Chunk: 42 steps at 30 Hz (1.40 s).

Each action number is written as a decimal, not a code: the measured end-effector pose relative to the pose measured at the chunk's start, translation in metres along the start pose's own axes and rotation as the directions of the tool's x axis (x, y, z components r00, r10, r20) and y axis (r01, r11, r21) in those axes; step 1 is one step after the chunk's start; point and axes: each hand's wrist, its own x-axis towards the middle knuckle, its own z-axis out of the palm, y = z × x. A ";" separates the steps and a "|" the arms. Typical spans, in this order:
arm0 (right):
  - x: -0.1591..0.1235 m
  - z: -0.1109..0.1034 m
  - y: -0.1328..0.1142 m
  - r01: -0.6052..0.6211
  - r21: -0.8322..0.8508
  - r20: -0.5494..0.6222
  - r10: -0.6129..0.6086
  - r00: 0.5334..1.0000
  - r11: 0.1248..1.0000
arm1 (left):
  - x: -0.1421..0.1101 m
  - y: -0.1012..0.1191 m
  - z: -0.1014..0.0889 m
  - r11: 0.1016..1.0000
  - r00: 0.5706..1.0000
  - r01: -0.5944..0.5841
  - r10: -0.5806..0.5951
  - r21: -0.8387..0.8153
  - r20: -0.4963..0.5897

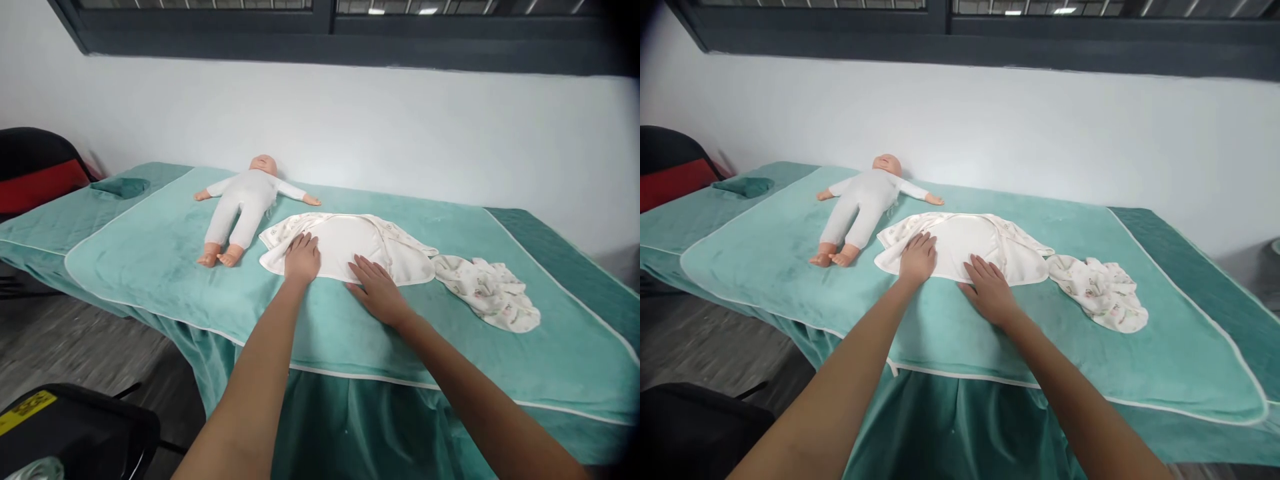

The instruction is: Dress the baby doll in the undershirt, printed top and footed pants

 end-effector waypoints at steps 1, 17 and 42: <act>-0.009 -0.002 0.002 0.007 0.030 -0.026 -0.007 1.000 1.000 | 0.000 -0.001 0.000 1.000 1.000 0.002 -0.002 -0.010 -0.016; -0.006 -0.037 0.165 -0.609 0.341 -0.330 0.698 0.635 0.716 | 0.007 -0.005 0.003 0.994 0.986 0.031 -0.048 -0.105 -0.159; 0.015 -0.040 0.197 -0.405 0.591 -0.156 0.591 0.792 0.698 | 0.008 -0.005 0.003 0.990 0.984 0.028 -0.052 -0.141 -0.173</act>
